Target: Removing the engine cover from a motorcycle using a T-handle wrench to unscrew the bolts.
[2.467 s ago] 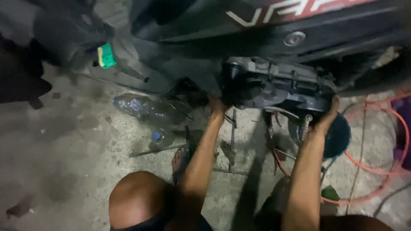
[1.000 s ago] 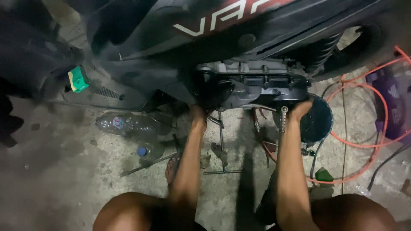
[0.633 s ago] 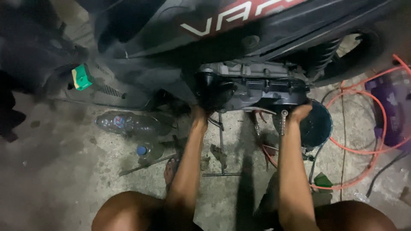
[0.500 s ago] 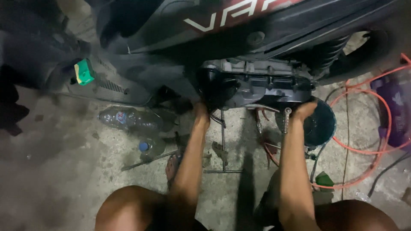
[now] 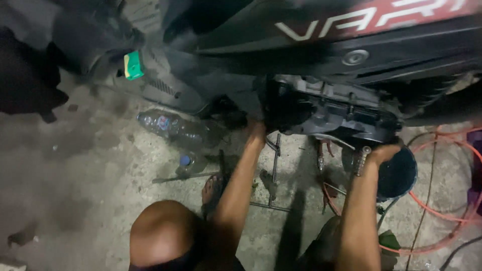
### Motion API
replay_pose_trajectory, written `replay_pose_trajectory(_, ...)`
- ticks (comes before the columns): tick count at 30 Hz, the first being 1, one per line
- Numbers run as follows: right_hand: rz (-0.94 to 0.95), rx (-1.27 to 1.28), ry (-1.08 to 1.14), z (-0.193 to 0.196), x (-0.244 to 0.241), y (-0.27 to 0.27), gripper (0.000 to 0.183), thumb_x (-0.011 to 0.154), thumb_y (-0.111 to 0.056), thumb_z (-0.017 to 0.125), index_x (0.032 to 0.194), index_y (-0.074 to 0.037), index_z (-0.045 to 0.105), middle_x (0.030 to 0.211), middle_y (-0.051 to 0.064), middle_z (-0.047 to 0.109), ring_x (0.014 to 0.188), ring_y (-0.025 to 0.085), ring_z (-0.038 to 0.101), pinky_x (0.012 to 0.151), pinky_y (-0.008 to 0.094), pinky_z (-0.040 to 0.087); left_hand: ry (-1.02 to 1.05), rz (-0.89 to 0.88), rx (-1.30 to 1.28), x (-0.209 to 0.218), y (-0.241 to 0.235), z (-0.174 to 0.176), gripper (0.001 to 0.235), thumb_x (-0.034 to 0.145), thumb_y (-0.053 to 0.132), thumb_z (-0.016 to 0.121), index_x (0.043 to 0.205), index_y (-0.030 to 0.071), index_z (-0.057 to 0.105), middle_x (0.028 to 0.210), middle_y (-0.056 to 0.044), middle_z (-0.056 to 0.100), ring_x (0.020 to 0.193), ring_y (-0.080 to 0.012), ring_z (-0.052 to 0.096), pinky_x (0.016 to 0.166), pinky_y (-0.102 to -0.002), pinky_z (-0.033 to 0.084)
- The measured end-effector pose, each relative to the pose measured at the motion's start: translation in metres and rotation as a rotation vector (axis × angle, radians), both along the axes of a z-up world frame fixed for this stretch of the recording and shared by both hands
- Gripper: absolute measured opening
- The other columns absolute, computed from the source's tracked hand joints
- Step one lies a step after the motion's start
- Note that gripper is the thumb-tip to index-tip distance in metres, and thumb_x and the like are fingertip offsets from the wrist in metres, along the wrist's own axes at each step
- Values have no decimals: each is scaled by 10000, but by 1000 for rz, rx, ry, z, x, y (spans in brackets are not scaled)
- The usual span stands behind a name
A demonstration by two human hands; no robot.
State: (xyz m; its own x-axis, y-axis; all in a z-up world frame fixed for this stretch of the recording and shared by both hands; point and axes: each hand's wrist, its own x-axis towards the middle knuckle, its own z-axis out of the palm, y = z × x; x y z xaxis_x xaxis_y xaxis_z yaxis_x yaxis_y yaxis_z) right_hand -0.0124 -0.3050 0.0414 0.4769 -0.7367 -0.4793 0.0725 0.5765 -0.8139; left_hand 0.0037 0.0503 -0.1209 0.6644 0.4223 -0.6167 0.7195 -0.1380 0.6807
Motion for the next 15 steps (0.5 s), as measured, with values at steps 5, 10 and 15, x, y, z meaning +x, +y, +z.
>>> replay_pose_trajectory(5,-44,-19,29,-3,4,-1,850,777,-594,613,1474,-109,578,1482,92,661,1333,267,659,1083,344,502,-49,292,-348,-21,-23,84,769,969,80,389,1667,296,148,1567,-230,404,1257,-419,548,983,-487,448)
replay_pose_trajectory(10,-217,-96,296,-103,41,-52,659,853,-594,395,1133,-125,764,991,73,763,876,193,733,839,309,583,36,253,-325,-26,-9,98,284,1031,264,402,1285,165,486,1118,-112,469,933,-265,495,791,-422,423)
replay_pose_trajectory(15,-131,-253,178,-65,24,-30,575,977,-412,389,1397,-122,654,1444,88,674,1362,260,610,1143,339,401,-111,255,-447,-68,-34,106,279,1012,287,488,1238,131,540,1097,-95,465,946,-242,479,804,-427,438)
